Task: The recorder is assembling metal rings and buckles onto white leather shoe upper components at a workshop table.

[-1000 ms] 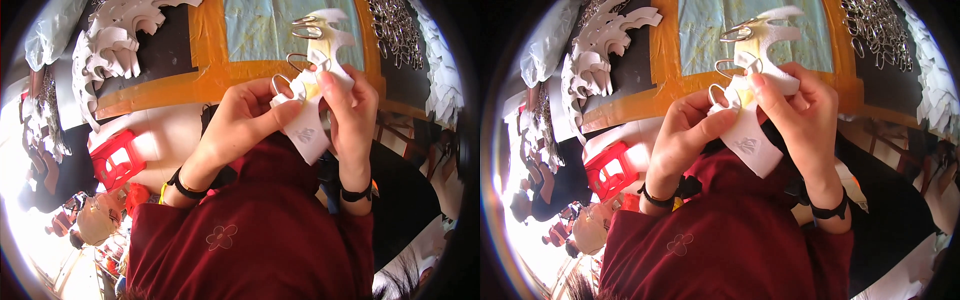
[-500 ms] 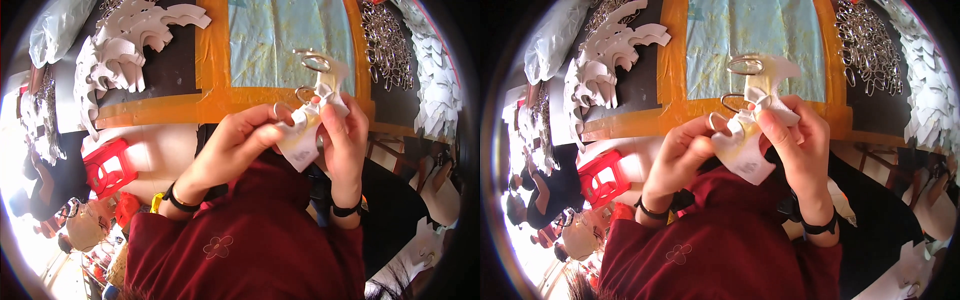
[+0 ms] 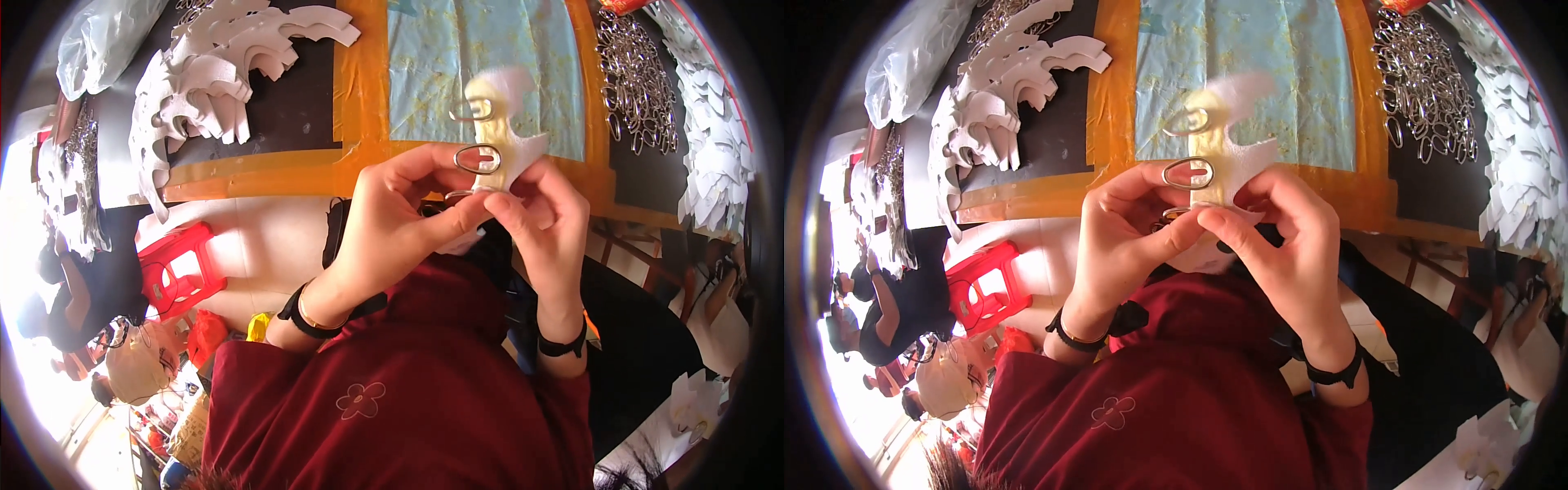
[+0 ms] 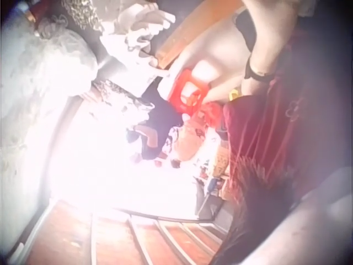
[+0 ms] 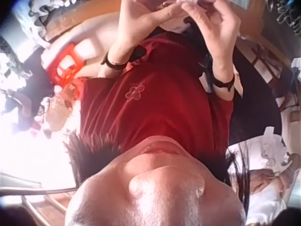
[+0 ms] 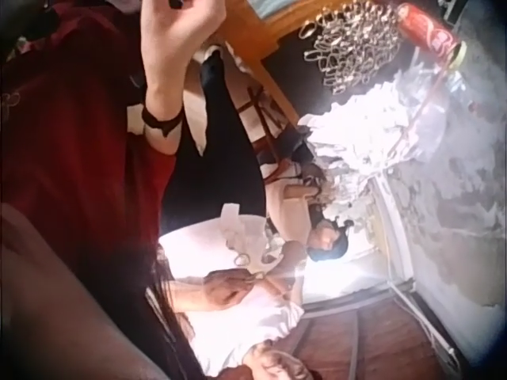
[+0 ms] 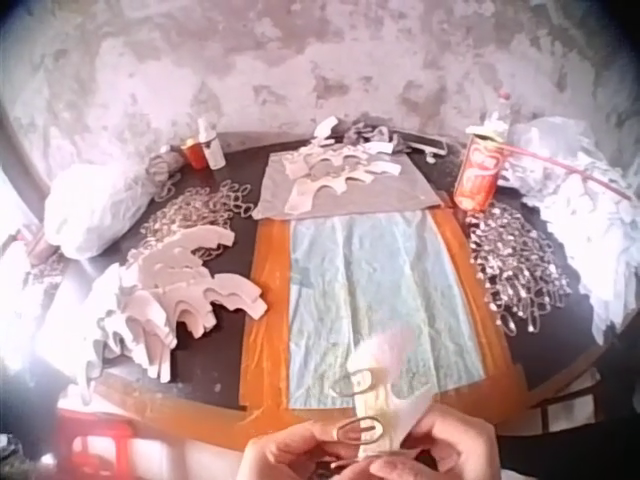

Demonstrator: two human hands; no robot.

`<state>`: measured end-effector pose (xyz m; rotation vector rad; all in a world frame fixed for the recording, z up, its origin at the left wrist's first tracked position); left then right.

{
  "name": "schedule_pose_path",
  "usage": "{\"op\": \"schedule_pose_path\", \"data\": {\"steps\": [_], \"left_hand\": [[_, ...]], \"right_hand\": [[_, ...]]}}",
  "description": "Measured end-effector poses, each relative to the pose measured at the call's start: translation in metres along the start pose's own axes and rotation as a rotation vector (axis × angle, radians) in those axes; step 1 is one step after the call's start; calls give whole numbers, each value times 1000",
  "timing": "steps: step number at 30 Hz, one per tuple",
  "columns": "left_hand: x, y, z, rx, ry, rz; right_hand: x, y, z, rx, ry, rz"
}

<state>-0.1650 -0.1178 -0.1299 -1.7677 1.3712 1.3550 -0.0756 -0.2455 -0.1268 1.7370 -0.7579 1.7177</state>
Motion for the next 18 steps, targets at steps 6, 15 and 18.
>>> {"op": "schedule_pose_path", "data": {"steps": [6, 15, 18], "left_hand": [[-3, 3, 3, 91, 116, 154], [-4, 6, -3, 283, 298, 112], [4, 8, 6, 384, 756, 381]], "right_hand": [[5, 5, 1, -16, -25, -72], [6, 1, -4, -145, -191, -139], [14, 1, -5, -220, -174, -94]]}}
Point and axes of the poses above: each hand's wrist, its own y-axis away from the middle knuckle, its own z-axis out of the back of the hand, x = y × z, the point moved 2 cm from there along -y, towards the middle knuckle
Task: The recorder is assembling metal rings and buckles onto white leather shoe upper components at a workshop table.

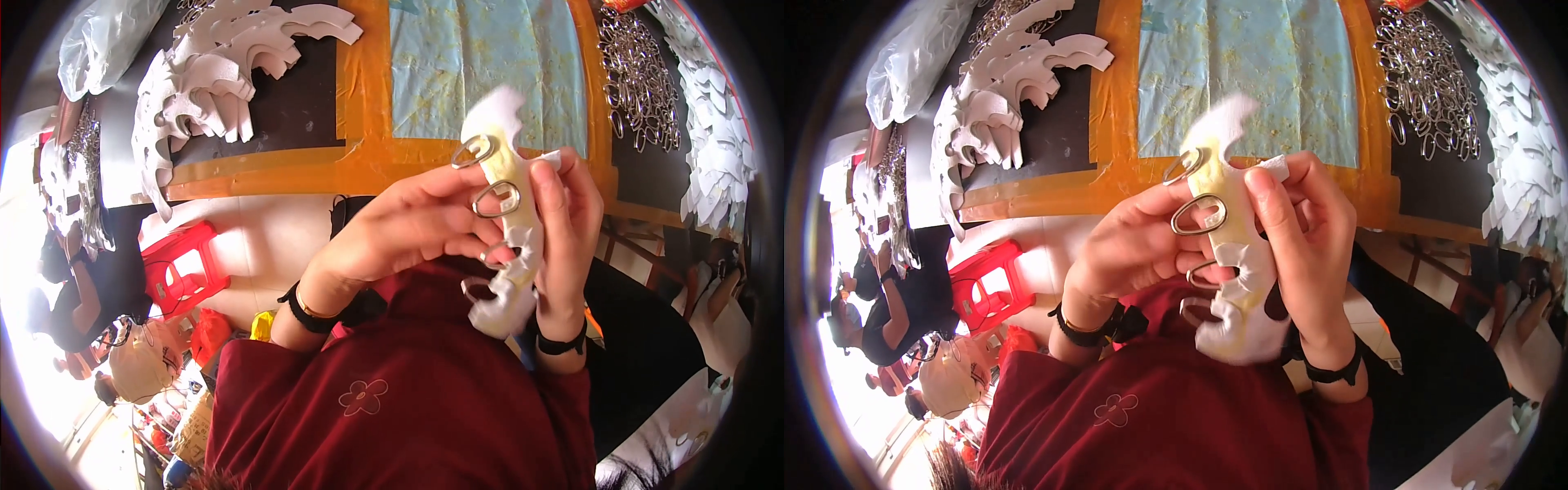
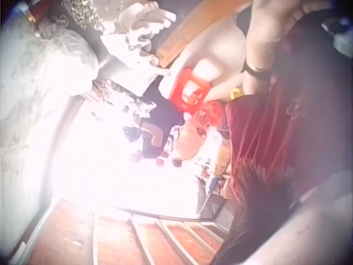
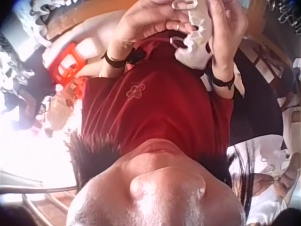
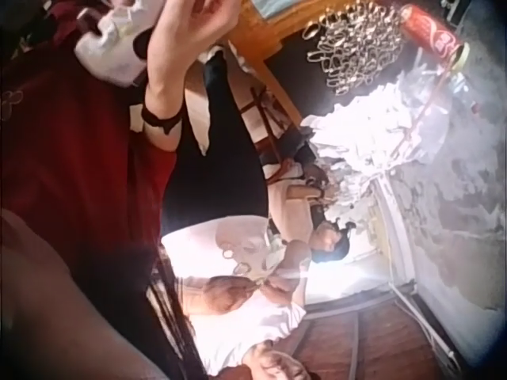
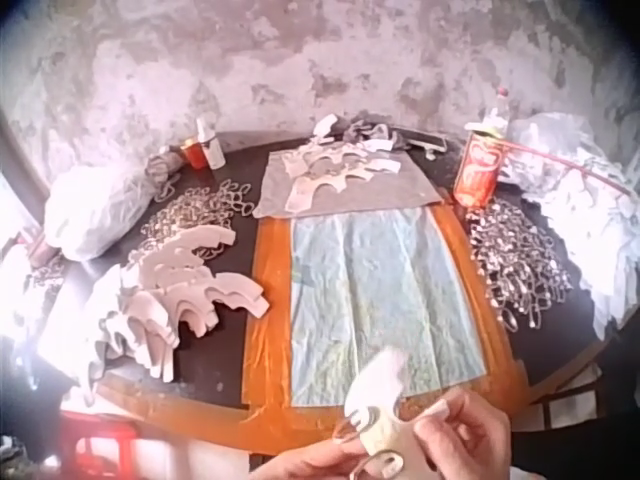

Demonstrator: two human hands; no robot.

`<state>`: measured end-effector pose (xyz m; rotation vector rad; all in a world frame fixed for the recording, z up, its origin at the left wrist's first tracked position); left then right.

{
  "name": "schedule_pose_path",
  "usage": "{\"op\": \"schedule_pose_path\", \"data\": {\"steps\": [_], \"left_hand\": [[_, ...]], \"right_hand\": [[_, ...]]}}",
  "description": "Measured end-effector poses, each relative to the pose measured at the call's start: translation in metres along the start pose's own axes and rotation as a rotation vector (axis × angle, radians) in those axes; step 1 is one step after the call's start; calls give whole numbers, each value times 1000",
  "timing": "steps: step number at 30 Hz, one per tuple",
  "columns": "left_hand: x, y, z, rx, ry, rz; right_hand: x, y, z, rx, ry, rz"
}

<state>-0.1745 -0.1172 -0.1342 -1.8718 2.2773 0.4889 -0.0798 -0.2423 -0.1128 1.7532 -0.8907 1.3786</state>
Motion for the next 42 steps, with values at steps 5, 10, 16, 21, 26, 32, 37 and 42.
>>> {"op": "schedule_pose_path", "data": {"steps": [5, 10, 16, 21, 26, 32, 37, 42], "left_hand": [[10, -8, 2, -244, -152, -142], [13, -11, 2, -237, -276, -258], [13, -12, 1, -290, -301, -372], [6, -13, -1, -243, -140, -307], [5, -7, 1, -156, -18, -284], [6, -8, 0, -291, -188, -301], [12, -13, 4, -344, -231, -545], [14, -17, 2, -453, -350, -721]], "right_hand": [[1, 4, -4, 68, 12, 28], [-8, 4, -2, 39, 151, 144], [-4, 0, -4, 0, 160, 226], [-6, -2, -4, 6, 232, 198], [-5, -4, -2, 11, 265, 183], [-9, -13, 6, 81, 176, 101], [1, -18, 16, -125, 425, 512], [17, -2, -11, -10, 828, 792]]}}
Point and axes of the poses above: each hand's wrist, its own y-axis away from the middle knuckle, its own z-axis out of the back of the hand, x = y × z, the point moved 2 cm from there along -y, towards the middle knuckle
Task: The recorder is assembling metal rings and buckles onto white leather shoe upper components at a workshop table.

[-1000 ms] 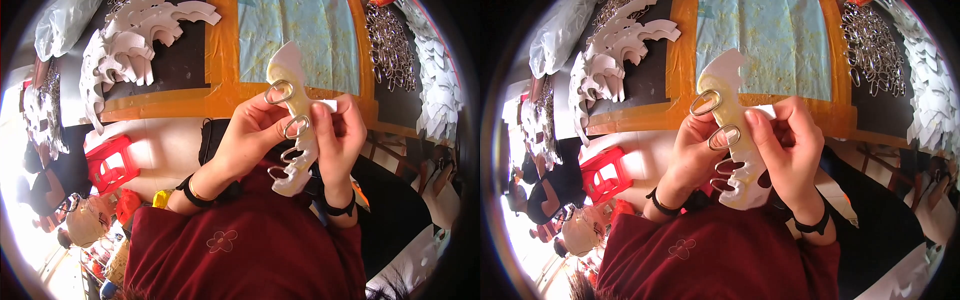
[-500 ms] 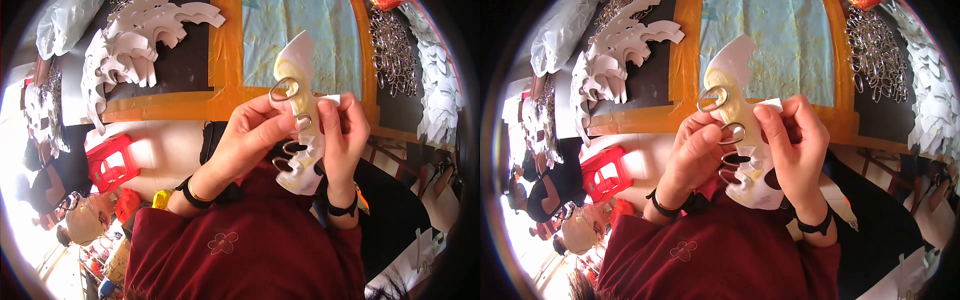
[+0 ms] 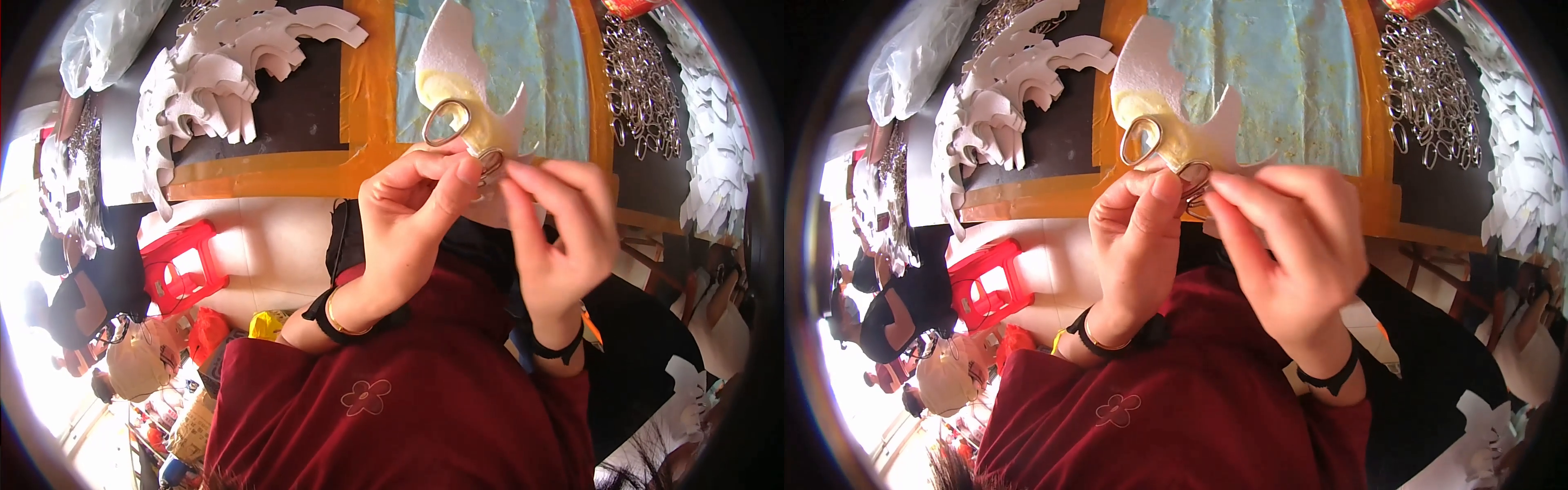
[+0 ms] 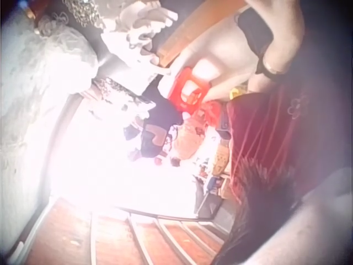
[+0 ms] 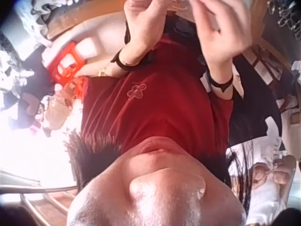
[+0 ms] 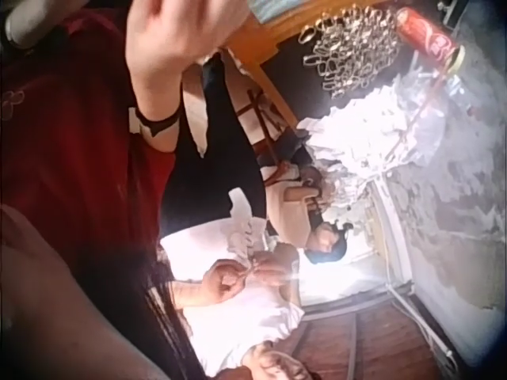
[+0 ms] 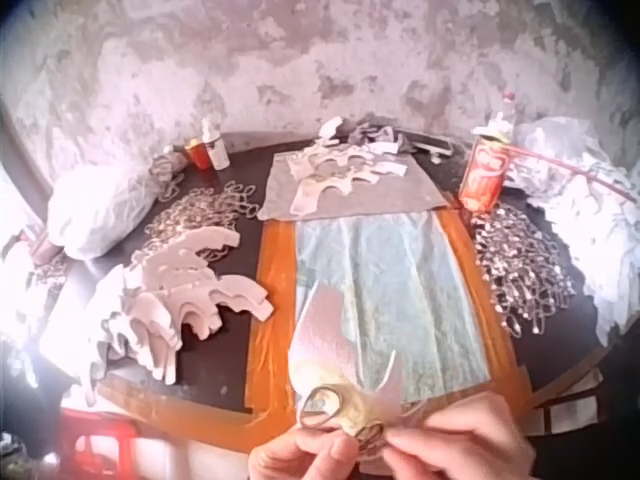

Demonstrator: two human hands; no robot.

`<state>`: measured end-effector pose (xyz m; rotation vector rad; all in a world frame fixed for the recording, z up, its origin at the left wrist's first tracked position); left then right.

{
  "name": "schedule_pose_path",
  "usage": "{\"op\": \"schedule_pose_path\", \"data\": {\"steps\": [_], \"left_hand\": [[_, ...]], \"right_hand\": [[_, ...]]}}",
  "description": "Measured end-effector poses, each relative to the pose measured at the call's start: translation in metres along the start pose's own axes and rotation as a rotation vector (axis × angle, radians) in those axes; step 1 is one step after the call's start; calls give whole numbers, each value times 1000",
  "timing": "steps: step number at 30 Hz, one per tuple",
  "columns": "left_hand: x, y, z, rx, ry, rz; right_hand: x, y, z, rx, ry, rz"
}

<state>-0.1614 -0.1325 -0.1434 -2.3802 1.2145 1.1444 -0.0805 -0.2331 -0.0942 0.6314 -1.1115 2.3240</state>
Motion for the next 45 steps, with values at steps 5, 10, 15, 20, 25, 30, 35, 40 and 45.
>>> {"op": "schedule_pose_path", "data": {"steps": [5, 10, 15, 20, 25, 30, 35, 40, 45], "left_hand": [[1, 2, -8, 19, -21, -31], [-16, 2, -9, 172, -667, -423], [-27, -10, -19, 272, -905, -642], [-39, -13, -29, 423, -945, -792], [-35, -14, -28, 302, -910, -662], [-34, -18, -26, 249, -806, -534], [-34, -21, -22, 336, -751, -284], [-38, -27, -21, 318, -727, -323], [-44, -31, -26, 417, -1103, -654]], "right_hand": [[-6, 1, -5, -145, 101, 101], [-7, 1, -2, -61, 26, 19], [-13, 5, -1, -11, -525, -388], [-24, 21, 15, 89, -822, -675], [-15, 19, 14, 39, -806, -517], [-12, 18, 13, 0, -810, -518], [-12, 15, 10, -17, -607, -564], [-13, 14, 20, -24, -662, -754], [-22, 17, 23, 91, -932, -820]]}}
Point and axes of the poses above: each hand's wrist, its own y-axis away from the middle knuckle, its own z-axis out of the back of the hand, x = y × z, the point moved 2 cm from there along -y, towards the middle knuckle
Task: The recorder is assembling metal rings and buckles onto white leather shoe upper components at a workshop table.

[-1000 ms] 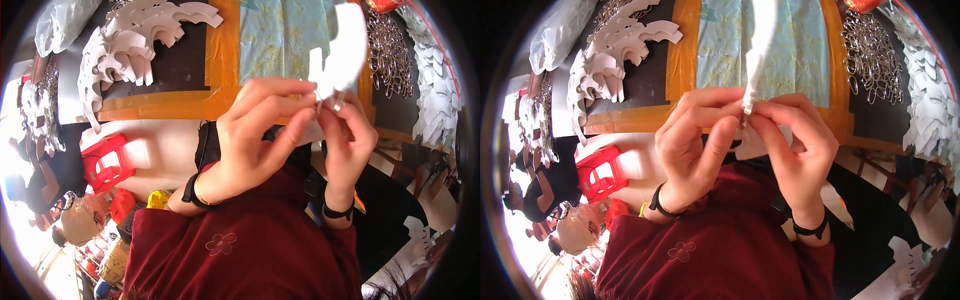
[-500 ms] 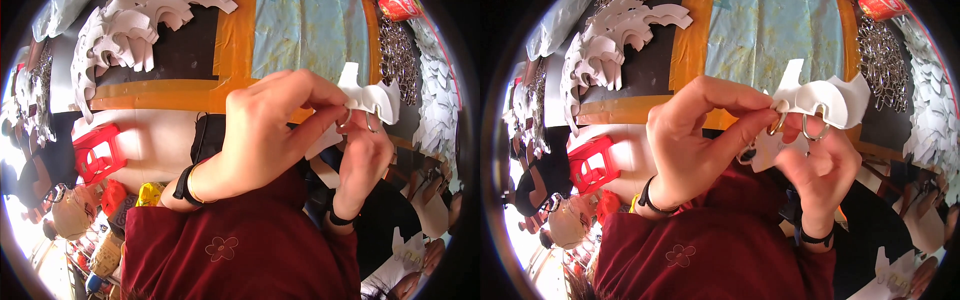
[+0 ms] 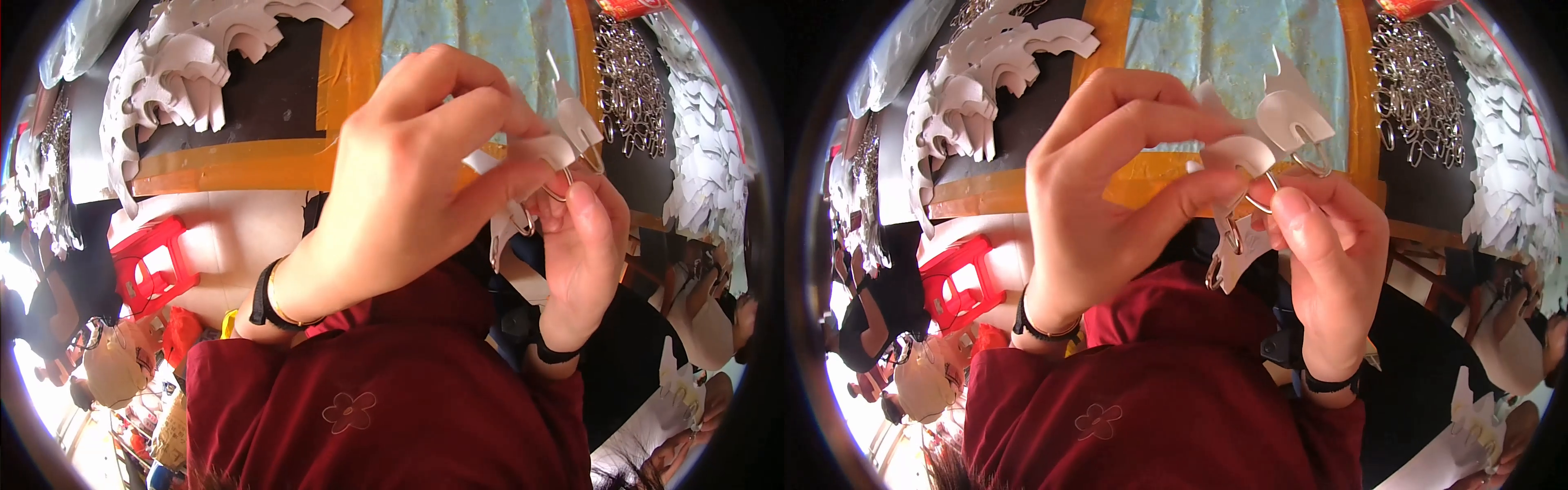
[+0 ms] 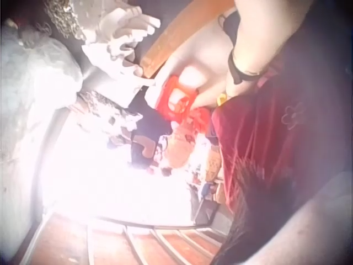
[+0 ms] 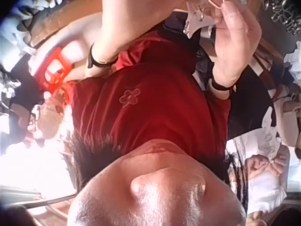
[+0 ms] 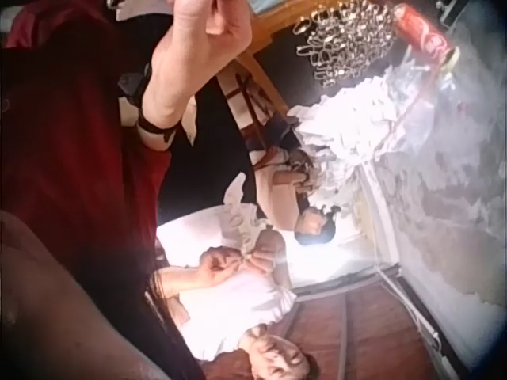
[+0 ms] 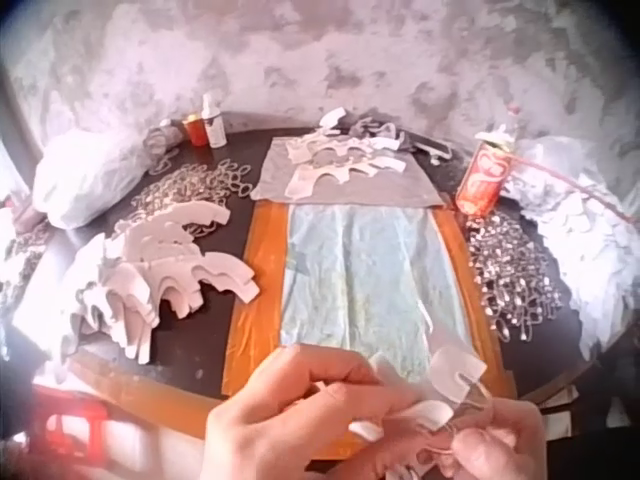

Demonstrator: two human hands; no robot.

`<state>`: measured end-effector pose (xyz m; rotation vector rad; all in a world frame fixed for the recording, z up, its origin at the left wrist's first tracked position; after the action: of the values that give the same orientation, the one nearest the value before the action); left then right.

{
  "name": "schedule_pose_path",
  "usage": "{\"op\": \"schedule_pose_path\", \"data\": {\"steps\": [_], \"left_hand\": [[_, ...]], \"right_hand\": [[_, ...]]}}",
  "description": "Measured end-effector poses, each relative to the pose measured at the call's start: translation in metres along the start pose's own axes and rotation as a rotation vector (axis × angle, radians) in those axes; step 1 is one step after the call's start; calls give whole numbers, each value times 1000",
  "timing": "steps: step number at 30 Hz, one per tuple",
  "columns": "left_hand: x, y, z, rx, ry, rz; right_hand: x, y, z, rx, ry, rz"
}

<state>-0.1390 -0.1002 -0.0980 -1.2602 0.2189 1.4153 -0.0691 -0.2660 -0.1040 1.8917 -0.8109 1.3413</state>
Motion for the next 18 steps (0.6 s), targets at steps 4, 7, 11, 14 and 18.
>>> {"op": "schedule_pose_path", "data": {"steps": [4, 7, 11, 14, 18], "left_hand": [[-7, -16, 1, 27, -22, 15], [-4, -32, -5, 73, 115, 30], [-9, -56, -10, 276, 778, 544], [-9, -67, -18, 87, 778, 601], [-30, -75, -37, -181, 933, 515]], "right_hand": [[11, -7, 0, 23, -130, -127], [19, -15, 2, -9, -264, -194], [35, -29, 15, 6, -11, 111], [63, -19, 24, -401, 345, 596], [90, 16, 4, -300, 813, 888]]}}
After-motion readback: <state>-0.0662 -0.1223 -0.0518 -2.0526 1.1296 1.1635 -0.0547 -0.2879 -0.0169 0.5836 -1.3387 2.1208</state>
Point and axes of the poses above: each hand's wrist, its own y-axis away from the middle knuckle, its own z-axis out of the back of the hand, x = y × z, the point moved 2 cm from there along -y, towards the middle knuckle
